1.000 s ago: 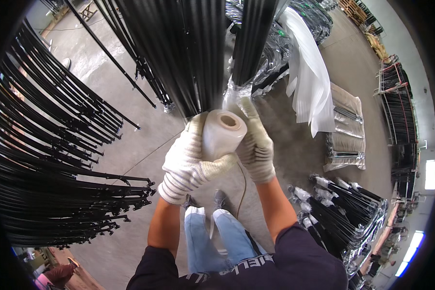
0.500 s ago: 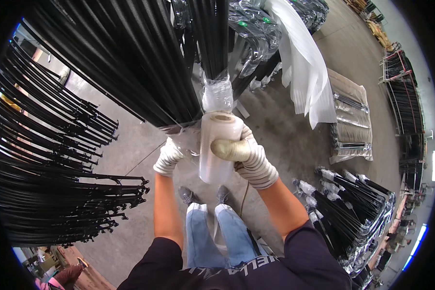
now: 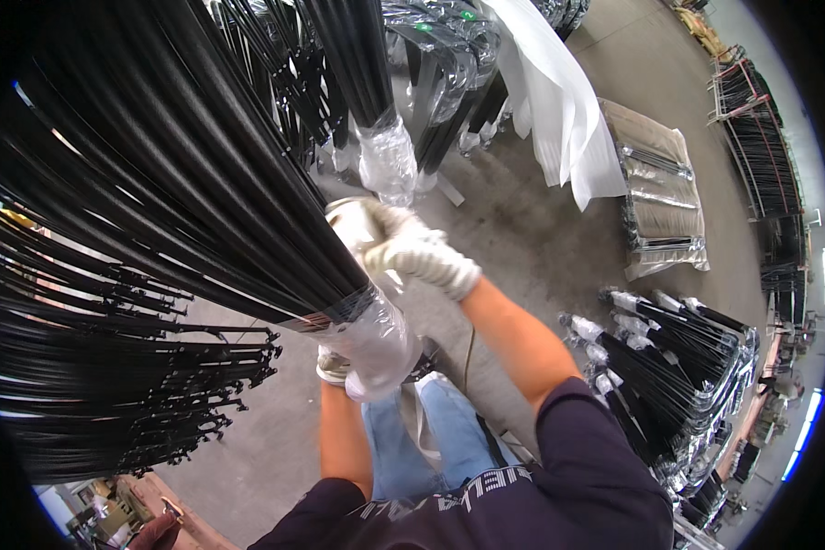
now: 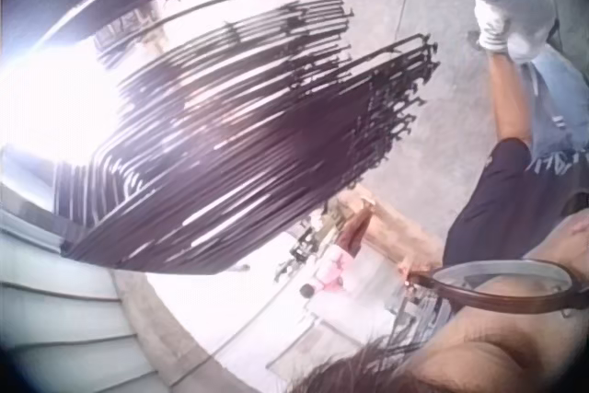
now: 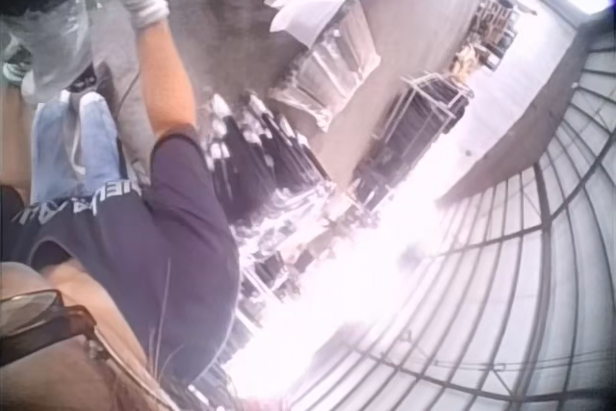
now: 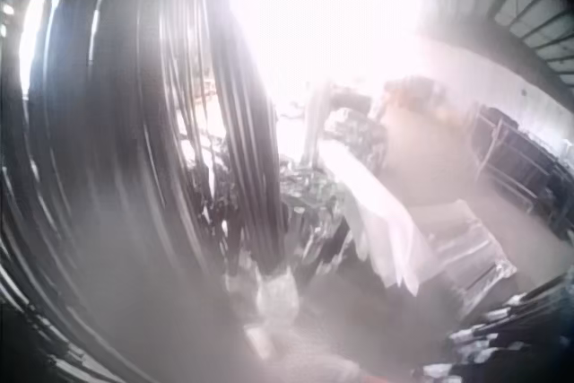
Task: The person wraps a bundle of black metal rods with foam padding and then secures it by winding plastic film from a roll around the ends.
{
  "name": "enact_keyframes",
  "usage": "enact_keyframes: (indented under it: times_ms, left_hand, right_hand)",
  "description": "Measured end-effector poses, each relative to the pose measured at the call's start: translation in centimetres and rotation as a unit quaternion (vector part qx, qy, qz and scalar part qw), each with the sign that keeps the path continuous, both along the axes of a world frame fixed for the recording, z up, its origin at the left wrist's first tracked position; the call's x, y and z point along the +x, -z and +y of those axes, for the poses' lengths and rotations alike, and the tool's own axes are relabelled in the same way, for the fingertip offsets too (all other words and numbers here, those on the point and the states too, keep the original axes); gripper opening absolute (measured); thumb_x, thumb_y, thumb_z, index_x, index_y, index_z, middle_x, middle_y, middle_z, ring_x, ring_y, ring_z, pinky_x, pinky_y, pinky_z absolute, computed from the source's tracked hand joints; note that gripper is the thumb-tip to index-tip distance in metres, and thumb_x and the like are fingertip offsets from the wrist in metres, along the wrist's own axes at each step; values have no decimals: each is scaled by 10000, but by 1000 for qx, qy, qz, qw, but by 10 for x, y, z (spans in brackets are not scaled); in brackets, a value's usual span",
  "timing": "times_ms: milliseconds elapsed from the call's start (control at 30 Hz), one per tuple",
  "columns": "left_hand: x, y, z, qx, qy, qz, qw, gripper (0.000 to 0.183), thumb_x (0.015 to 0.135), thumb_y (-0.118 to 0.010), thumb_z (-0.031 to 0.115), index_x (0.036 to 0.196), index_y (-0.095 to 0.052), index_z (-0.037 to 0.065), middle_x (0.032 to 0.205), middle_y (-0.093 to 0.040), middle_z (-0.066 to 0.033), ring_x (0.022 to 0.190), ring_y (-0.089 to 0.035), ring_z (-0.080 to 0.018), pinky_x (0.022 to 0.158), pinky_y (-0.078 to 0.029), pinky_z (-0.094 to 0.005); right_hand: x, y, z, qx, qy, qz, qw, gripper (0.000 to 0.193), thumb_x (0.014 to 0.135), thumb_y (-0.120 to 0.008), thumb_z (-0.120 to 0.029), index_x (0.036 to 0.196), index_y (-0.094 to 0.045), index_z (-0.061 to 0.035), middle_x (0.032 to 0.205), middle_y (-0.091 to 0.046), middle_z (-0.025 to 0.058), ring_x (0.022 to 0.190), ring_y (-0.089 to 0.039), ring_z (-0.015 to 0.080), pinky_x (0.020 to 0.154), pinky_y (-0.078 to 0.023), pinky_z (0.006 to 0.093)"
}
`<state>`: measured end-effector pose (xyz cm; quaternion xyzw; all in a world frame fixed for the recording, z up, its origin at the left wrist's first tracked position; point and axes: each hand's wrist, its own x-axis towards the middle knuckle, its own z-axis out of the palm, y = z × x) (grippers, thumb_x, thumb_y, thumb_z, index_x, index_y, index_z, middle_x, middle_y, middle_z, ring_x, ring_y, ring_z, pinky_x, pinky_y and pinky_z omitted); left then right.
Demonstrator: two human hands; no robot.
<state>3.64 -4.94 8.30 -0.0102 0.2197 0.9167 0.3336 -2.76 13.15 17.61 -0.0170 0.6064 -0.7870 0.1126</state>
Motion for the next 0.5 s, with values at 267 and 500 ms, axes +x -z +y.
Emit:
enact_keyframes:
  times_ms: [267,500]
  left_hand:
    - [33,-50,27,-101,-397,-123,904,399,695,-698,183,996,-485,29,927,-528,-45,853,-503,-164,773,-418,-269]
    - [19,-63,-5,-648,-378,226,622,536,799,-620,200,1204,-309,34,1095,-462,-107,964,-481,-190,842,-395,-294]
  right_hand:
    - [-2,8,-57,-128,-12,13,992,638,655,-721,-116,1211,-420,-35,1121,-514,58,1030,-488,136,900,-394,272]
    - [7,11,-71,-169,-1,11,986,657,699,-695,-160,1250,-360,-34,1160,-478,85,1050,-476,162,900,-397,290]
